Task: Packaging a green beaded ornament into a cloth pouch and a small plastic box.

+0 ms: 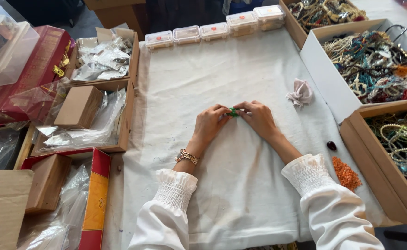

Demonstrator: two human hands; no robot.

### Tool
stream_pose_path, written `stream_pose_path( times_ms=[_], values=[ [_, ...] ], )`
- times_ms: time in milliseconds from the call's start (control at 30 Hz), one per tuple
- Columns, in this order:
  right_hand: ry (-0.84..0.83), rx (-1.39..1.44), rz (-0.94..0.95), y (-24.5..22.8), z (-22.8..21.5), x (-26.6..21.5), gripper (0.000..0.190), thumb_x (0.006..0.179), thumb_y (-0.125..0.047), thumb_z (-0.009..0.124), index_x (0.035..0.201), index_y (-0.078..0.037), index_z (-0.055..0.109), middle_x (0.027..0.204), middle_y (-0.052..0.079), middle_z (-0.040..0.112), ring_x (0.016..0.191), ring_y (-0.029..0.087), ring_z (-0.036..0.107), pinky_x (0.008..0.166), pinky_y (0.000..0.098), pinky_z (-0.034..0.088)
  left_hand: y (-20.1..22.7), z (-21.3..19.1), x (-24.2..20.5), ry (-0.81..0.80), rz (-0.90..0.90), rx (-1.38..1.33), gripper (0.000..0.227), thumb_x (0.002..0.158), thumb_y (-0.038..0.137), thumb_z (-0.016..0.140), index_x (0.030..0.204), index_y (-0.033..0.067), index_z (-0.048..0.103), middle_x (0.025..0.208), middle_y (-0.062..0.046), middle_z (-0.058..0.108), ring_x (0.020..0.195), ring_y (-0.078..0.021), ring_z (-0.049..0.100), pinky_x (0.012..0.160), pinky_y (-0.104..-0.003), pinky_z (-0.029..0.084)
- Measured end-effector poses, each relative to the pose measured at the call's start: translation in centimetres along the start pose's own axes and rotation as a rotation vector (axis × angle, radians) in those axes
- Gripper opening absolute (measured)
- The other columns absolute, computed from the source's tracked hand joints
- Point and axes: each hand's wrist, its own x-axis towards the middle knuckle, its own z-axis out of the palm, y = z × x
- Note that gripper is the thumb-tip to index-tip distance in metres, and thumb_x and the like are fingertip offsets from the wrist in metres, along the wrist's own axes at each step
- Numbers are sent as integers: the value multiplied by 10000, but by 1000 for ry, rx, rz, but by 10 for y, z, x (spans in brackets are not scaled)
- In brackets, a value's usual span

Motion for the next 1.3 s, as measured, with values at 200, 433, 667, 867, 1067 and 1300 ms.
stream_pose_path(
  times_ms=[200,433,667,867,1067,1300],
  values=[
    [-33,-34,13,-9,-8,0,147,911,-167,760,1052,-145,794,823,85,748,823,217,697,749,373,568,4,-1,-1,3,62,56,107,910,219,745,958,124,753,1000,-18,739,854,-246,710,754,-396,558],
    [-52,79,-27,-8,-9,2,212,886,-69,715,1053,-163,806,1063,-1,793,880,201,706,816,340,596,0,2,0,4,80,81,113,936,214,716,962,106,740,1002,-25,732,870,-256,702,761,-403,555],
    [-46,72,-131,1,-9,1,281,826,-119,804,1102,-169,807,1106,-1,784,1014,219,687,923,366,568,-6,8,-1,3,108,142,111,941,214,704,964,109,728,1007,-11,734,866,-241,692,754,-398,548],
    [-56,44,-38,-1,-9,2,303,868,-158,795,1169,-187,792,1051,43,782,988,223,690,883,359,575,-1,3,0,14,96,162,193,955,259,699,1088,120,711,936,-32,737,846,-240,689,705,-390,548],
    [-17,28,-66,-3,-11,1,247,847,-146,800,1095,-146,800,994,73,789,922,229,700,842,372,579,4,2,-1,-9,12,125,278,934,288,731,1176,151,713,859,-40,742,788,-226,705,679,-390,552],
    [27,236,159,5,-10,0,208,944,-160,723,1142,-169,786,1086,37,771,971,159,716,849,302,625,3,-2,0,29,-108,-32,384,801,349,829,1131,176,735,986,-26,763,807,-163,737,680,-345,575]
  ],
)
